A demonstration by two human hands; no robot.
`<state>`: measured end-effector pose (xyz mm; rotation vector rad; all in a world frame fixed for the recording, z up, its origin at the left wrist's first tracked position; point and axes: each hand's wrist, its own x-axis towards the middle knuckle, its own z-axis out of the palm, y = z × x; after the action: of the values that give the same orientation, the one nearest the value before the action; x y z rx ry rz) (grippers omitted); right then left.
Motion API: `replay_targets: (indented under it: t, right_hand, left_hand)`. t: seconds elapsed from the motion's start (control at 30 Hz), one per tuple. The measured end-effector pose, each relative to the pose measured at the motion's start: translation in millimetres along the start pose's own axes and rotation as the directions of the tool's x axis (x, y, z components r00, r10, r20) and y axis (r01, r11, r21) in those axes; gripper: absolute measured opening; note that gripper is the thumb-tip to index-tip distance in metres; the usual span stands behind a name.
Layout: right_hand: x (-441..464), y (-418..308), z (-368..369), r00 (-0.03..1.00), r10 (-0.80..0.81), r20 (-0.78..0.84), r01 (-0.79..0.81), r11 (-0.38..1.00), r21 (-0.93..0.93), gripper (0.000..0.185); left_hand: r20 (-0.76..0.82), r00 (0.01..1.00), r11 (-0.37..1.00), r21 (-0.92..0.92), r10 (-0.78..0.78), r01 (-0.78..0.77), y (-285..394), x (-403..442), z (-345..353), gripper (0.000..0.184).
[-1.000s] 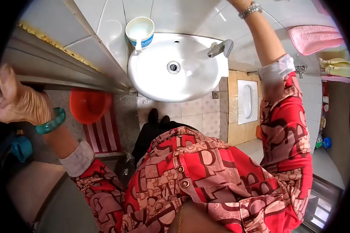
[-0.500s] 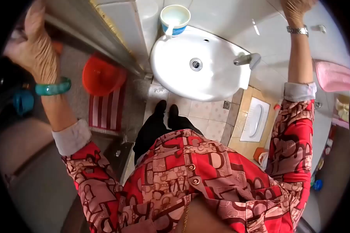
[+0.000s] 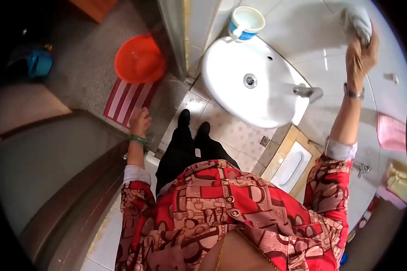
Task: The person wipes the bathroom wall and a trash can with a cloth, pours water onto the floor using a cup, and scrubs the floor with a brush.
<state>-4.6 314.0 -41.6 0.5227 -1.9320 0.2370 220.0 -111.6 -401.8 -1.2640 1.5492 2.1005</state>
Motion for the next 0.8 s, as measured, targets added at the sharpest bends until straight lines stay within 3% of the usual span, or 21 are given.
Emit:
replay_targets:
  t: [0.03, 0.07, 0.13, 0.17, 0.23, 0.27, 0.3, 0.33, 0.37, 0.4, 0.43, 0.47, 0.53, 0.6, 0.63, 0.67, 0.7, 0.73, 0.8]
  right_hand:
    - [-10, -13, -10, 0.934, 0.327, 0.147, -0.339, 0.938, 0.072, 0.03]
    - [24, -33, -75, 0.769, 0.585, 0.258, -0.604, 0.797, -0.011, 0.03]
    - [-12, -41, -78, 0.688, 0.601, 0.408, -0.653, 0.757, -0.015, 0.031]
    - [-39, -42, -78, 0.753, 0.492, 0.437, -0.59, 0.798, 0.119, 0.033]
    - [-77, -70, -87, 0.418, 0.654, 0.63, -0.866, 0.497, 0.058, 0.034]
    - [-136, -42, -89, 0.392, 0.704, 0.592, -0.886, 0.462, 0.037, 0.034]
    - [-121, -89, -88, 0.254, 0.647, 0.719, -0.967, 0.179, 0.18, 0.033]
    - [-120, -112, -84, 0.163, 0.644, 0.748, -0.983, 0.172, 0.066, 0.033]
    - [-117, -134, -77, 0.001, 0.658, 0.753, -0.992, 0.095, -0.082, 0.035]
    - [-121, -154, -70, 0.004, 0.606, 0.796, -1.0, 0.019, -0.009, 0.029]
    - [-121, -169, -62, -0.013, 0.517, 0.856, -0.997, 0.059, -0.05, 0.029]
    - [-127, -190, -53, -0.082, 0.493, 0.866, -0.995, -0.086, -0.046, 0.031]
    - [-149, -206, -44, 0.131, 0.34, 0.931, -0.96, 0.278, 0.033, 0.038]
    - [-139, -228, -38, 0.233, 0.132, 0.963, -0.874, 0.462, 0.148, 0.043]
    - [-136, -230, -39, 0.314, 0.078, 0.946, -0.794, 0.568, 0.216, 0.046]
    - [-142, -226, -40, 0.316, 0.083, 0.945, -0.795, 0.567, 0.216, 0.046]
    - [-153, -216, -40, 0.293, 0.197, 0.936, -0.887, 0.421, 0.19, 0.045]
    - [-159, -206, -41, 0.251, 0.3, 0.92, -0.949, 0.261, 0.174, 0.044]
    - [-154, -179, -49, 0.194, 0.491, 0.849, -0.977, 0.176, 0.121, 0.033]
  left_hand:
    - [-0.026, 0.997, 0.997, -0.037, -0.07, 0.069, -15, 8, -9, 0.035]
    - [0.076, 0.993, 0.995, -0.046, -0.087, 0.09, -10, 1, 4, 0.035]
    - [0.01, 0.979, 0.967, -0.155, -0.202, 0.201, -20, 18, -8, 0.038]
    - [0.002, 0.98, 0.968, -0.153, -0.2, 0.198, -20, 22, -7, 0.035]
    - [0.023, 0.985, 0.98, -0.104, -0.171, 0.172, -17, 34, -1, 0.036]
    - [0.048, 0.989, 0.988, -0.045, -0.143, 0.145, -19, 34, 0, 0.036]
    - [0.051, 0.988, 0.988, -0.037, -0.149, 0.15, -11, 20, 9, 0.036]
    - [0.092, 0.988, 0.989, -0.075, -0.121, 0.128, 11, -5, 28, 0.037]
    - [0.135, 0.987, 0.988, -0.114, -0.089, 0.104, 30, -27, 47, 0.039]
    - [0.32, 0.946, 0.973, -0.199, -0.047, 0.116, 42, -48, 60, 0.04]
    - [0.487, 0.873, 0.948, -0.283, 0.012, 0.144, 46, -65, 70, 0.042]
    - [0.727, 0.654, 0.943, -0.327, 0.209, 0.061, 41, -73, 79, 0.046]
    - [0.712, 0.701, 0.932, -0.282, 0.045, 0.226, 54, -130, 119, 0.058]
    - [0.64, 0.725, 0.922, -0.387, 0.257, 0.016, 49, -140, 143, 0.049]
    - [0.643, 0.722, 0.923, -0.383, 0.257, 0.012, 50, -138, 144, 0.049]
    - [0.611, 0.765, 0.93, -0.366, 0.203, 0.046, 51, -138, 145, 0.043]
    - [0.577, 0.803, 0.932, -0.353, 0.148, 0.082, 52, -137, 147, 0.037]
    - [0.505, 0.839, 0.899, -0.436, 0.203, 0.045, 44, -126, 147, 0.035]
    - [0.404, 0.899, 0.882, -0.47, 0.172, 0.042, 39, -100, 132, 0.036]
